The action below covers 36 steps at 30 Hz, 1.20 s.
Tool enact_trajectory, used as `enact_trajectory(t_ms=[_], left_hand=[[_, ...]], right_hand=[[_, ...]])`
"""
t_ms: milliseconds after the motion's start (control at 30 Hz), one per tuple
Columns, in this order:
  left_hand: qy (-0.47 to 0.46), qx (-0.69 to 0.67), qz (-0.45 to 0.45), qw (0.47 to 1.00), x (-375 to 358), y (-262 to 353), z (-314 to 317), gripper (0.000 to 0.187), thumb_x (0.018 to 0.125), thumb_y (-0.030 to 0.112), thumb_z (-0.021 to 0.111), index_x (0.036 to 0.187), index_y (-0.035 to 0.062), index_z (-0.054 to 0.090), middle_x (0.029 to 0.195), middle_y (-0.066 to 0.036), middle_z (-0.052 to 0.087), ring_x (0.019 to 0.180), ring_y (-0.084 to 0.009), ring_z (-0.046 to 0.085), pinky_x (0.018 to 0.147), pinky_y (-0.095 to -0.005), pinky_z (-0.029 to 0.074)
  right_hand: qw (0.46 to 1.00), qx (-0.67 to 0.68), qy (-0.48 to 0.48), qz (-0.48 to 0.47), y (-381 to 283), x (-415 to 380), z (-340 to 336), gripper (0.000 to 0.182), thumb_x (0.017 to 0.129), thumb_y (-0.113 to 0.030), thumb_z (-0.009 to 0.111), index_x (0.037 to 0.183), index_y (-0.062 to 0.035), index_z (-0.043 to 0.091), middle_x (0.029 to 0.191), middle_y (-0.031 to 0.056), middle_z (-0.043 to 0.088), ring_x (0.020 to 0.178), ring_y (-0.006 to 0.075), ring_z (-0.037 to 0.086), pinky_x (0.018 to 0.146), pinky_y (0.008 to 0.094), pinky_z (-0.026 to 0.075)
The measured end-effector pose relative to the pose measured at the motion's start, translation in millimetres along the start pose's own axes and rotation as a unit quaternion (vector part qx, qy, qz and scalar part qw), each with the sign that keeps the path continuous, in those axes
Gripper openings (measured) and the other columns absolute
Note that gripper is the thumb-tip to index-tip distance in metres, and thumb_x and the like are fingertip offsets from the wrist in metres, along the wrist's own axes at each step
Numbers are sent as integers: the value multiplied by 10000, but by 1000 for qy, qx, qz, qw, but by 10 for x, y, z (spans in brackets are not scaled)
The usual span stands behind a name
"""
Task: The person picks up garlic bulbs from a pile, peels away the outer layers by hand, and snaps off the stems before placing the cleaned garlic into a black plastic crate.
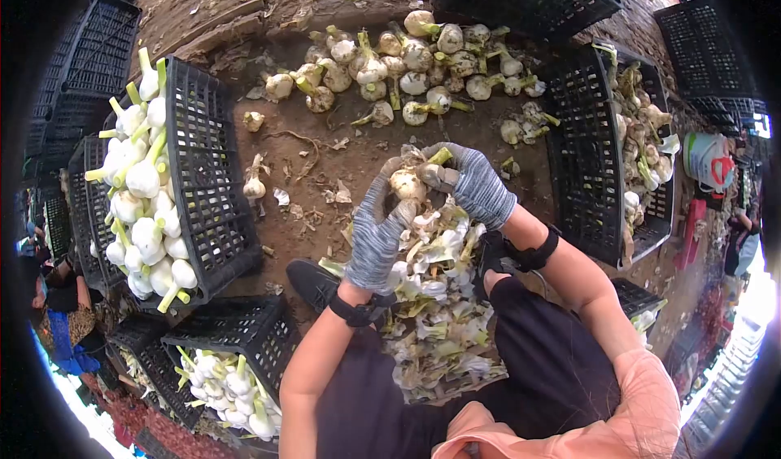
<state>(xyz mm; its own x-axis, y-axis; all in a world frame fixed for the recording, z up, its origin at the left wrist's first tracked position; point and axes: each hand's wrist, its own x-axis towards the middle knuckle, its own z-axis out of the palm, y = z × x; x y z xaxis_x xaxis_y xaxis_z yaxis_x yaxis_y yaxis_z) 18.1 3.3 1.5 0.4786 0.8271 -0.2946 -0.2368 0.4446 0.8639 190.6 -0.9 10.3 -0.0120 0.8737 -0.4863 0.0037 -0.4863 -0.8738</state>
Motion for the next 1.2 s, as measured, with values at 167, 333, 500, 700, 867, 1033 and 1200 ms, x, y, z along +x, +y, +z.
enact_trajectory(t_ms=[167,333,500,700,867,1033,1200], left_hand=[[51,-97,19,994,-9,-66,42,616,844,331,607,1318,20,365,1194,-108,491,1029,-186,526,865,-316,474],[54,-77,-12,996,37,-134,-49,510,929,443,413,1237,39,448,1023,-75,563,749,-121,575,644,-242,502],[136,96,-220,961,199,27,-205,588,881,612,340,837,95,617,583,3,534,450,-102,469,399,-246,368],[203,182,120,955,356,-308,-379,226,909,225,519,916,27,628,717,-103,592,684,-189,571,664,-289,464],[68,362,263,892,-2,222,-11,240,842,149,604,1049,31,573,956,-80,574,847,-156,560,756,-277,462],[20,342,92,935,108,103,-152,277,781,144,677,995,6,567,876,-36,564,782,-112,534,712,-267,460],[-8,184,-14,983,93,45,-266,244,786,149,664,976,19,585,822,-21,597,748,-88,542,694,-251,460]], right_hand=[[997,-25,3,-70,150,-13,-26,291,816,-195,643,1003,20,582,812,78,641,706,102,567,639,271,487],[950,-196,21,-241,111,-80,6,253,772,-126,650,997,-23,597,824,135,622,720,224,614,651,316,488],[894,-336,0,-296,133,-134,43,269,732,-109,659,981,-20,608,883,175,615,799,304,616,695,370,487],[987,-138,-16,-86,337,-129,41,265,768,-115,632,1004,-2,586,854,152,619,797,281,612,720,333,484],[943,-232,47,-234,198,-149,66,304,764,-92,616,1034,24,537,964,159,560,932,302,574,825,346,458],[938,-247,63,-236,206,-255,102,375,785,-74,577,1145,19,521,991,165,595,881,258,591,823,335,467],[999,42,-21,-22,202,-172,-6,310,814,-63,543,1105,40,527,755,61,603,635,96,559,589,262,503]])
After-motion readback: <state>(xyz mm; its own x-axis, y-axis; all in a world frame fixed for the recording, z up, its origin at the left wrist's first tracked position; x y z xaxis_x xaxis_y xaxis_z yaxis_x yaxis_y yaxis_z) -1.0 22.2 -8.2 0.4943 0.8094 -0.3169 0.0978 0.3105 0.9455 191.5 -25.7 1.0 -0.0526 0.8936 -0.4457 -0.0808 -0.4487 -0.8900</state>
